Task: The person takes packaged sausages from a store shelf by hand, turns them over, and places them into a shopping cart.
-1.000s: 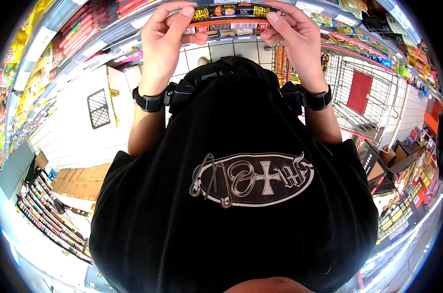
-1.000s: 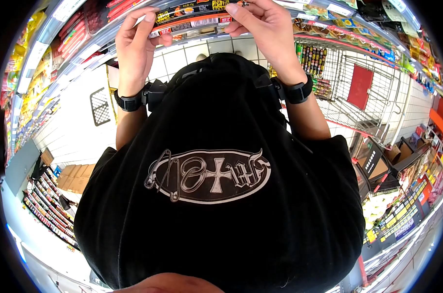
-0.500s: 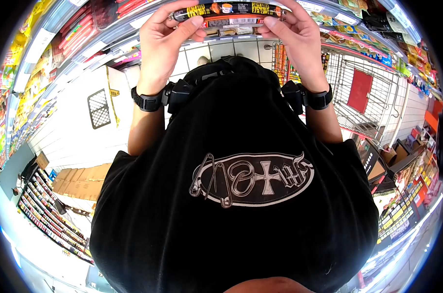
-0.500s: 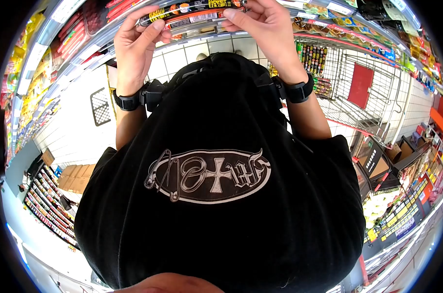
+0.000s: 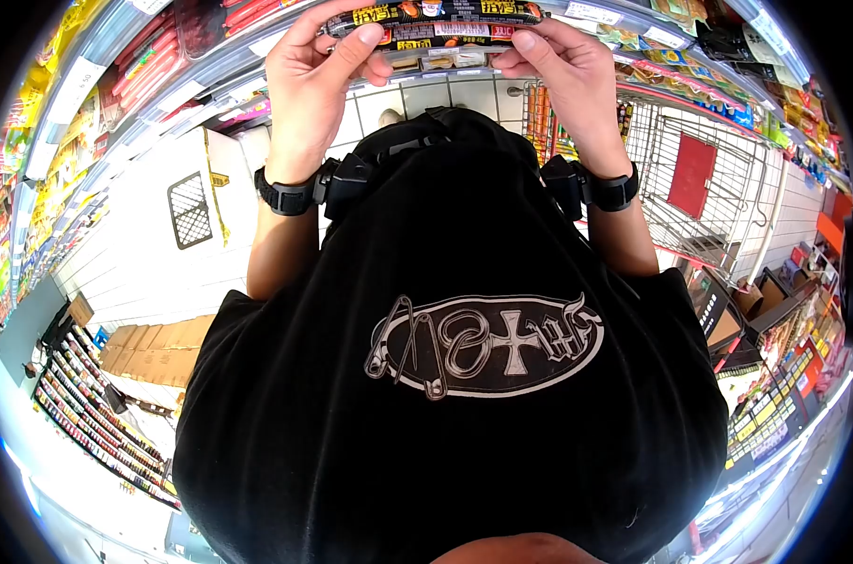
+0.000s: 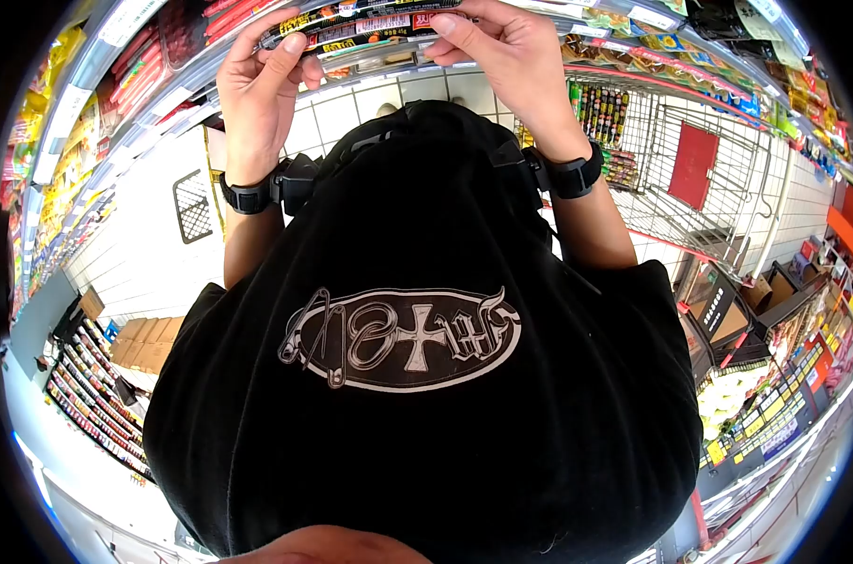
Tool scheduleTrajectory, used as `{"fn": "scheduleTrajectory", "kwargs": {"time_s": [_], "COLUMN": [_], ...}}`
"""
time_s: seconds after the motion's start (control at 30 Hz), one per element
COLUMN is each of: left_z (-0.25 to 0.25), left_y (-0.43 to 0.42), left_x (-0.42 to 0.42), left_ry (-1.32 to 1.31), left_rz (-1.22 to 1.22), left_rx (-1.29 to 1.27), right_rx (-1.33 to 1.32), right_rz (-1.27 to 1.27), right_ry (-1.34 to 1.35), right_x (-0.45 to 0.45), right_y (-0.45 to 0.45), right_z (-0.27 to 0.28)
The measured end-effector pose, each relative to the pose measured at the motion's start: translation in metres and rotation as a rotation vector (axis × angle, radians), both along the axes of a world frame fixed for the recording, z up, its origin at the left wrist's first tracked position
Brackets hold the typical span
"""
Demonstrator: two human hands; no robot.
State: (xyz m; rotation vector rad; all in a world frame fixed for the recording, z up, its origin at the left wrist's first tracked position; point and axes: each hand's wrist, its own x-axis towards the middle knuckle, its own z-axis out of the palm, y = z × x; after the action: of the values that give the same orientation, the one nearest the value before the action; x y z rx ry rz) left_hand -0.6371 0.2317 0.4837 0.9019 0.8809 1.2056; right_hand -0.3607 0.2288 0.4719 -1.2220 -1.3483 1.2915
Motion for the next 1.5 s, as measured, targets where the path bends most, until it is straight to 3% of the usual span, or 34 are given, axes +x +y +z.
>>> {"fn": "scheduleTrajectory", "kwargs": {"time_s": [0.6, 0.7, 0.77, 0.97, 1.1, 1.17, 1.27, 1.4, 1.5], "left_z": [-0.002, -0.014, -0.013, 0.002, -0.001, -0.011, -0.011, -0.002, -0.008], "left_y": [0.000, 0.002, 0.002, 0.002, 0.006, 0.013, 0.014, 0.008, 0.019], "left_x": [-0.004, -0.008, -0.007, -0.005, -0.012, -0.019, -0.019, -0.015, -0.026], "left_ry": [0.024, 0.018, 0.051, 0.137, 0.126, 0.122, 0.128, 0.130, 0.101], "left_rz": [-0.038, -0.060, -0.042, -0.022, -0.038, -0.103, -0.100, -0.069, -0.150], "left_rx": [-0.010, 0.038, 0.031, 0.001, -0.015, 0.131, 0.123, 0.038, 0.132], "right_rx": [-0.073, -0.121, -0.315, -0.079, -0.088, -0.091, 0.072, 0.018, -0.025], "right_rz": [-0.034, -0.032, -0.080, -0.048, -0.033, 0.016, -0.050, -0.034, -0.008], "right_ry": [-0.014, 0.023, 0.134, 0.207, 0.224, 0.027, 0.014, 0.014, 0.012], "right_x": [0.000, 0.001, -0.006, -0.029, -0.027, -0.020, -0.023, -0.020, -0.019], "right_y": [-0.001, -0.001, -0.006, -0.009, -0.010, -0.010, -0.006, -0.008, -0.011], "right_z": [-0.002, -0.001, 0.007, 0.027, 0.028, 0.014, 0.006, 0.005, 0.001]}}
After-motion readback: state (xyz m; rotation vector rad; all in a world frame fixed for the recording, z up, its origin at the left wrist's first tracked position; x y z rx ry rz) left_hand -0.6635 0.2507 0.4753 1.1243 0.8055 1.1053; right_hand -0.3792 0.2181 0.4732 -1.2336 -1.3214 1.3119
